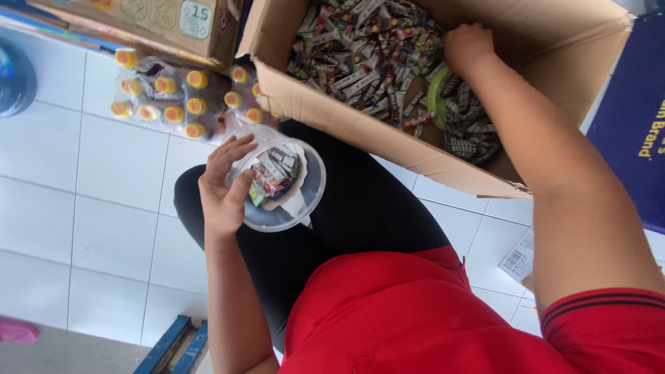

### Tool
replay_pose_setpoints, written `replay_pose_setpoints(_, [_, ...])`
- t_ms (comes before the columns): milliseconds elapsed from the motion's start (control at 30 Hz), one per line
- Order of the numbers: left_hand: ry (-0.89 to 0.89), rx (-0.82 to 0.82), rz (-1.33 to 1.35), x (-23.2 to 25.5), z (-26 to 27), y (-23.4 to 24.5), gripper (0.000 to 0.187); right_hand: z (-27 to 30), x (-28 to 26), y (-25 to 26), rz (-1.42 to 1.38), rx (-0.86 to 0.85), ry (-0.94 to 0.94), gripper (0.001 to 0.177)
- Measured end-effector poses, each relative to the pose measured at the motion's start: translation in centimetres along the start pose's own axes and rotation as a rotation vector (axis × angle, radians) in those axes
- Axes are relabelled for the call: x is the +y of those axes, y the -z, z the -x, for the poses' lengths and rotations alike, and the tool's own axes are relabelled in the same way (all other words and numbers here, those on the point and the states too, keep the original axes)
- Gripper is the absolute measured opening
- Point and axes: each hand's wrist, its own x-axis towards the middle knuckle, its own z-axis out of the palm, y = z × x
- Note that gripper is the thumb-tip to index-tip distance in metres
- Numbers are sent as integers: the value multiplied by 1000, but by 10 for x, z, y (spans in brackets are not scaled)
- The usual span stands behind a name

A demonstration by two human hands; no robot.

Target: The person sits on the floor and sorts small snack packets from a large cardboard box into a clear plastic container held on their lap. They pick up packets one by one and place them into the container.

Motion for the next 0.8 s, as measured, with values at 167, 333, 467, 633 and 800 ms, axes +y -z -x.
replay_pose_setpoints(167, [-37,30,-46,1,2,-1,42,58,0,97,-198,152,93,17])
replay_pose_setpoints(333, [-74,59,-57,1,3,-2,43,209,-56,328,-839,447,394,28])
replay_pose_setpoints(467, [-118,66,-59,-1,2,-3,41,280,-129,382,-941,285,584,26])
replay_pose_setpoints(633, [-129,92,-81,-4,-2,-9,38,251,-251,308,-752,291,672,18])
replay_pose_setpoints(800, [-66,161,-145,-2,-4,-18,35,200,-324,264,-428,283,585,11])
